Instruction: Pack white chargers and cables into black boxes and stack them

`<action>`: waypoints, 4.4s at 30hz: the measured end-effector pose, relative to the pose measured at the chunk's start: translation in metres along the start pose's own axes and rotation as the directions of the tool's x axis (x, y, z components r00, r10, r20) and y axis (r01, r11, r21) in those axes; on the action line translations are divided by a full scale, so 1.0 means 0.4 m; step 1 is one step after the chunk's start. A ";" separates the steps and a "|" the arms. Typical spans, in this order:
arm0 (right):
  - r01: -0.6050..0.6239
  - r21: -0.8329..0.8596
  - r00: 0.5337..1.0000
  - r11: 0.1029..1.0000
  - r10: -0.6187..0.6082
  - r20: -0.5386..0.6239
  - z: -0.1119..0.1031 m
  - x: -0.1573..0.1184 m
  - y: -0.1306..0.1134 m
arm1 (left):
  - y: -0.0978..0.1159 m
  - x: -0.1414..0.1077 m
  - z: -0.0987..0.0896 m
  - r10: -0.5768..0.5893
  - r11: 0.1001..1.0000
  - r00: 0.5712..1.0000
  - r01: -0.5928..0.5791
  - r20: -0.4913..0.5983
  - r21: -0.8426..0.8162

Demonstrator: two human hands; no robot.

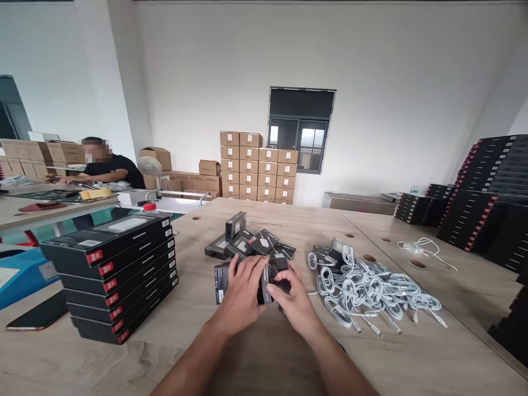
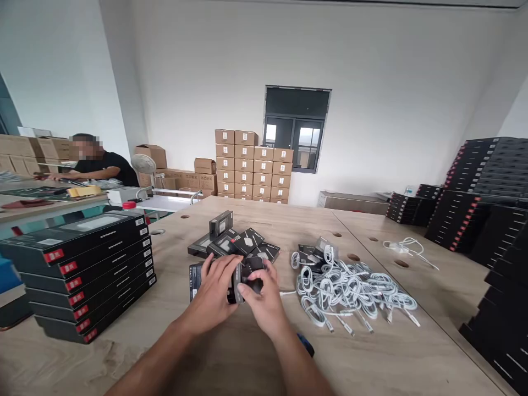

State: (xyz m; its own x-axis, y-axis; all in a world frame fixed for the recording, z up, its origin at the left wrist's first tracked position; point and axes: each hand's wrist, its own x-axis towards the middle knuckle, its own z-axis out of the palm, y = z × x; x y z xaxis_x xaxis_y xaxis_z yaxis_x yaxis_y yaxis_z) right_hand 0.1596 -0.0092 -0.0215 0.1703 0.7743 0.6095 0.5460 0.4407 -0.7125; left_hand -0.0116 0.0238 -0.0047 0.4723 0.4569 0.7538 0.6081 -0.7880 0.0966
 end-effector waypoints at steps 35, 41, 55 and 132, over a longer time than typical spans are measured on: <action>0.209 -0.492 0.941 0.845 -0.037 0.337 -0.168 0.023 0.017 | -0.135 -0.015 -0.058 -0.394 0.894 0.877 0.436 0.276 -0.107; 0.360 -0.350 0.854 0.865 -0.154 0.497 -0.152 -0.007 -0.057 | -0.083 0.018 -0.065 -0.293 0.003 0.766 0.600 0.573 -0.800; 0.359 -0.508 0.925 0.783 -0.225 0.307 -0.060 -0.034 -0.082 | 0.018 0.023 0.031 -0.456 -0.412 0.722 0.347 0.520 -0.843; -0.430 0.825 0.733 0.366 0.675 0.082 -0.141 0.036 -0.012 | -0.147 -0.015 -0.052 -0.465 0.776 0.736 0.606 0.493 -0.173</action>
State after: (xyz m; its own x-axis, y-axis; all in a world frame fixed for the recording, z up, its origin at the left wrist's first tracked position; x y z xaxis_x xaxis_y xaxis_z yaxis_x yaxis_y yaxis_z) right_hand 0.2059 -0.0257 0.0103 0.4261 0.9025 -0.0626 -0.5501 0.2036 -0.8099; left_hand -0.0637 0.0587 -0.0014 0.3796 0.9056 0.1890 0.6482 -0.4062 0.6441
